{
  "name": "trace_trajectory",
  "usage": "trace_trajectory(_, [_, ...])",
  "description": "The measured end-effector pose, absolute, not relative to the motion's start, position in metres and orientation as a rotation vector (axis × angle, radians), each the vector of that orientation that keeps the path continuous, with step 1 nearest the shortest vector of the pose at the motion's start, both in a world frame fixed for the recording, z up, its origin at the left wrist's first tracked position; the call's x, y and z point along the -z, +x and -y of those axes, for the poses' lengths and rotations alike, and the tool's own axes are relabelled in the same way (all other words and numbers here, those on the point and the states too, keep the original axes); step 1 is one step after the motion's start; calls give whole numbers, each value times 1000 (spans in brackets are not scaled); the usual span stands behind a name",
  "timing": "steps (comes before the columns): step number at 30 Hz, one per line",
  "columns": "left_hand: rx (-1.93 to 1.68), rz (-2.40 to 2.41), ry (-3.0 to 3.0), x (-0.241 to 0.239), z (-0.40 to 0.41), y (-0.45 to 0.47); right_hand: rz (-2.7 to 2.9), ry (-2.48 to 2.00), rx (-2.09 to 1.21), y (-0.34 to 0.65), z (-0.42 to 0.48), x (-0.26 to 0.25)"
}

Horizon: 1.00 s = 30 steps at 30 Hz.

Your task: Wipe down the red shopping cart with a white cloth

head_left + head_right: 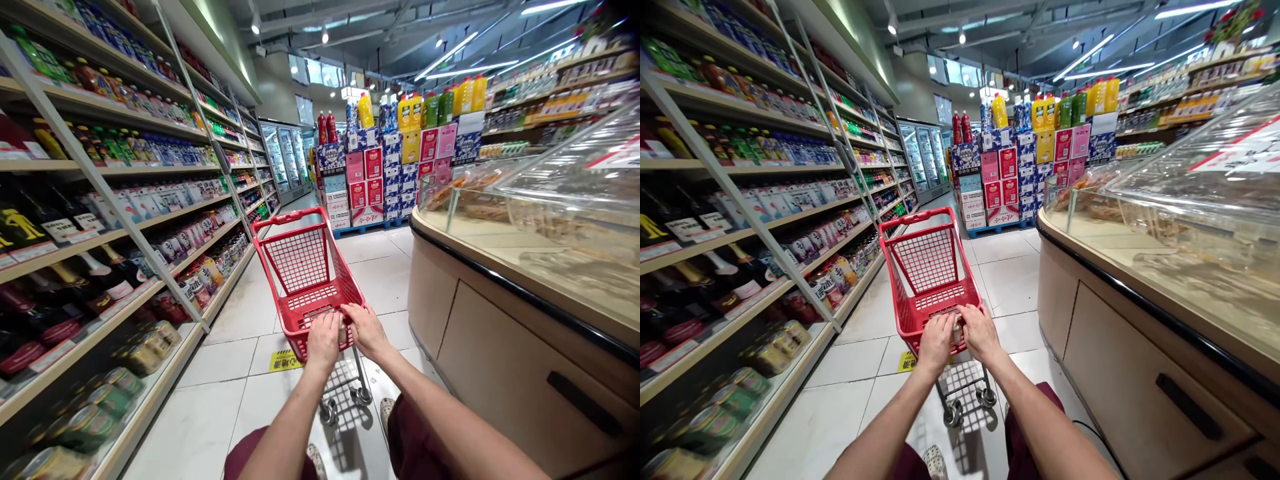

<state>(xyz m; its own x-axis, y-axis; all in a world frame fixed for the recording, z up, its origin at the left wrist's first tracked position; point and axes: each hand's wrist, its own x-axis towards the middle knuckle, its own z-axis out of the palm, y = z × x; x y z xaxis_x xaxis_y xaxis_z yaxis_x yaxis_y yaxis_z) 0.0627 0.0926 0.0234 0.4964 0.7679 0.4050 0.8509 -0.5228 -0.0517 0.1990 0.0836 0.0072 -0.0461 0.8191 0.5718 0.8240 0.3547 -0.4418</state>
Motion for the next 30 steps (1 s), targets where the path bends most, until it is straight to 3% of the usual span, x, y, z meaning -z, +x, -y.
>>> trace_trajectory(7, [632,1291,-2418,-16,-92,-50,1805,-1372,-11,177,-68,-8])
trace_trajectory(16, [648,1229,-2530,-7,-91,39,1753,-1499,23,176,-68,4])
trace_trajectory(24, [398,1235,-2574,-48,-82,-39,1945,-1379,-35,195,-62,13])
trace_trajectory(30, [405,1271,-2544,-44,-73,-9,1881,-1323,-56,213,-71,22])
